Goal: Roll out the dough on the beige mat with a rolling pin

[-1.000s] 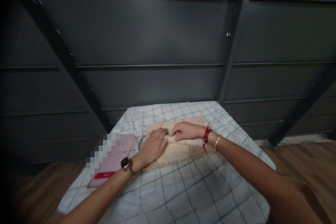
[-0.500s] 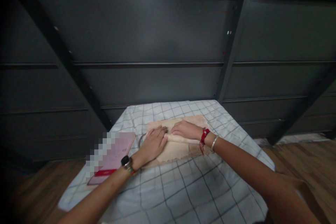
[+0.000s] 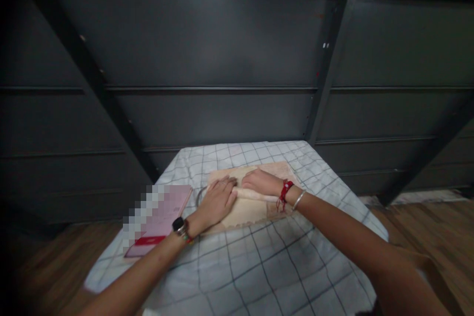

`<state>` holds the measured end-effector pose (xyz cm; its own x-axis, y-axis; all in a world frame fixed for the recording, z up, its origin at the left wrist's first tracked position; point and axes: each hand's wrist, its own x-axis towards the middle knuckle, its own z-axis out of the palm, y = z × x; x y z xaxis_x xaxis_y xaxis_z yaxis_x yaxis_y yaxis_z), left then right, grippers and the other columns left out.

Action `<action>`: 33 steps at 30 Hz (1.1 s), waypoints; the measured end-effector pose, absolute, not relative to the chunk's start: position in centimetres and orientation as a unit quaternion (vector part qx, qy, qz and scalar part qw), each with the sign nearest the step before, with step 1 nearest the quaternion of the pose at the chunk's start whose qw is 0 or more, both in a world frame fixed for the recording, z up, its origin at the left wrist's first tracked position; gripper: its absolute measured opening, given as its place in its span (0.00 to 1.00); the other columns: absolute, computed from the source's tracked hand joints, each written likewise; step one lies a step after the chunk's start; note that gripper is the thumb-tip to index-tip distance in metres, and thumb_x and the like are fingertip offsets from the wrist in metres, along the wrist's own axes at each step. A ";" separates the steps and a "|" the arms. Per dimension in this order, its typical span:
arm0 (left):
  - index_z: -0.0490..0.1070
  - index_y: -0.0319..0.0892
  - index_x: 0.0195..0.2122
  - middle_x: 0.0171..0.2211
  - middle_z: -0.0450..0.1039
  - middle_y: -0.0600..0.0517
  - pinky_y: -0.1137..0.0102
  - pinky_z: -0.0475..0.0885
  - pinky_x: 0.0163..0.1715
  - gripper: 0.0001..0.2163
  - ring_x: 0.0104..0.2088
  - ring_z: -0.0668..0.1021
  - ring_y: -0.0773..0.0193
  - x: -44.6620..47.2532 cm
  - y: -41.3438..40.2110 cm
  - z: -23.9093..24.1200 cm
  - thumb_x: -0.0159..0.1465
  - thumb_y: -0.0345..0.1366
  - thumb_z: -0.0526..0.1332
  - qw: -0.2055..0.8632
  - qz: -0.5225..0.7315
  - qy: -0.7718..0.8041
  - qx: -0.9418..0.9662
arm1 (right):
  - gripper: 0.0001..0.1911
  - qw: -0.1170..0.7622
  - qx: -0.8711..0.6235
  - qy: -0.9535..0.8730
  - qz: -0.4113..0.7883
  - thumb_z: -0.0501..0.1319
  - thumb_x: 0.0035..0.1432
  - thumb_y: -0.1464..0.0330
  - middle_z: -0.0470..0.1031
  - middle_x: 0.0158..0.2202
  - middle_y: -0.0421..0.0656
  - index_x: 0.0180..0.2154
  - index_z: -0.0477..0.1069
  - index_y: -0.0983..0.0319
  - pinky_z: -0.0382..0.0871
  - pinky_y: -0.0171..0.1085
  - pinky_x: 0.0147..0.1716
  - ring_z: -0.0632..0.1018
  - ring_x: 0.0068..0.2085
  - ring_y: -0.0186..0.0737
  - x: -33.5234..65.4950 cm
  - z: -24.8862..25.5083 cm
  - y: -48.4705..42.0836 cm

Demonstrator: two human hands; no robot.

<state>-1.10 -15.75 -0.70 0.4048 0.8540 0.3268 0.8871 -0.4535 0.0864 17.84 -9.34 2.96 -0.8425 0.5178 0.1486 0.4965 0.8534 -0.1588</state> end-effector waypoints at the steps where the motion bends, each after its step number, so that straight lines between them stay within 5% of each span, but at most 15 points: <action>1: 0.64 0.35 0.54 0.55 0.66 0.41 0.56 0.56 0.59 0.18 0.59 0.65 0.54 -1.1 -15.8 -0.7 0.69 0.37 0.44 0.051 -0.164 -0.520 -0.837 | 0.15 0.090 -0.274 -0.956 0.051 0.51 0.63 0.72 0.77 0.32 0.46 0.29 0.74 0.65 0.63 0.35 0.36 0.73 0.32 0.37 17.8 2.9 -9.3; 9: 0.63 0.35 0.54 0.55 0.66 0.41 0.56 0.56 0.58 0.17 0.59 0.64 0.54 -1.2 -15.8 -0.6 0.69 0.36 0.44 0.051 -0.152 -0.516 -0.841 | 0.12 0.115 -0.289 -0.928 0.206 0.54 0.59 0.71 0.75 0.27 0.40 0.29 0.74 0.65 0.60 0.30 0.27 0.70 0.28 0.33 18.3 3.2 -9.2; 19: 0.64 0.35 0.54 0.54 0.68 0.42 0.57 0.57 0.58 0.18 0.58 0.65 0.54 -1.1 -16.7 -0.5 0.69 0.38 0.45 0.060 -0.163 -0.514 -0.840 | 0.11 0.104 -0.428 -0.891 0.109 0.56 0.58 0.74 0.75 0.27 0.45 0.26 0.73 0.66 0.57 0.31 0.28 0.68 0.27 0.33 17.4 3.2 -9.7; 23: 0.66 0.36 0.53 0.54 0.69 0.43 0.58 0.59 0.57 0.19 0.56 0.68 0.55 -1.4 -17.7 0.3 0.70 0.39 0.43 0.053 -0.160 -0.518 -0.839 | 0.03 0.122 -0.442 -0.883 0.103 0.59 0.55 0.74 0.75 0.31 0.45 0.32 0.72 0.66 0.59 0.31 0.31 0.71 0.31 0.34 17.7 3.0 -9.7; 26: 0.69 0.37 0.50 0.55 0.68 0.43 0.61 0.62 0.55 0.20 0.53 0.71 0.57 -1.6 -17.3 0.8 0.71 0.39 0.42 0.044 -0.153 -0.511 -0.844 | 0.08 0.141 -0.454 -0.874 0.097 0.61 0.51 0.77 0.74 0.34 0.46 0.36 0.69 0.66 0.61 0.32 0.34 0.71 0.35 0.36 17.9 3.3 -9.8; 33: 0.66 0.38 0.52 0.54 0.68 0.43 0.63 0.66 0.51 0.20 0.55 0.69 0.58 -0.9 -14.0 0.4 0.70 0.39 0.41 0.057 -0.159 -0.523 -0.836 | 0.12 0.215 -0.421 -0.875 0.102 0.49 0.64 0.68 0.74 0.39 0.48 0.40 0.69 0.64 0.64 0.38 0.43 0.72 0.43 0.41 20.0 3.2 -13.0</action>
<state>-0.90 -13.99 0.39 0.4028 0.8554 0.3255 0.8915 -0.4472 0.0719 20.04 -13.00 3.22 -0.5524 0.7814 0.2902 0.6939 0.6240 -0.3593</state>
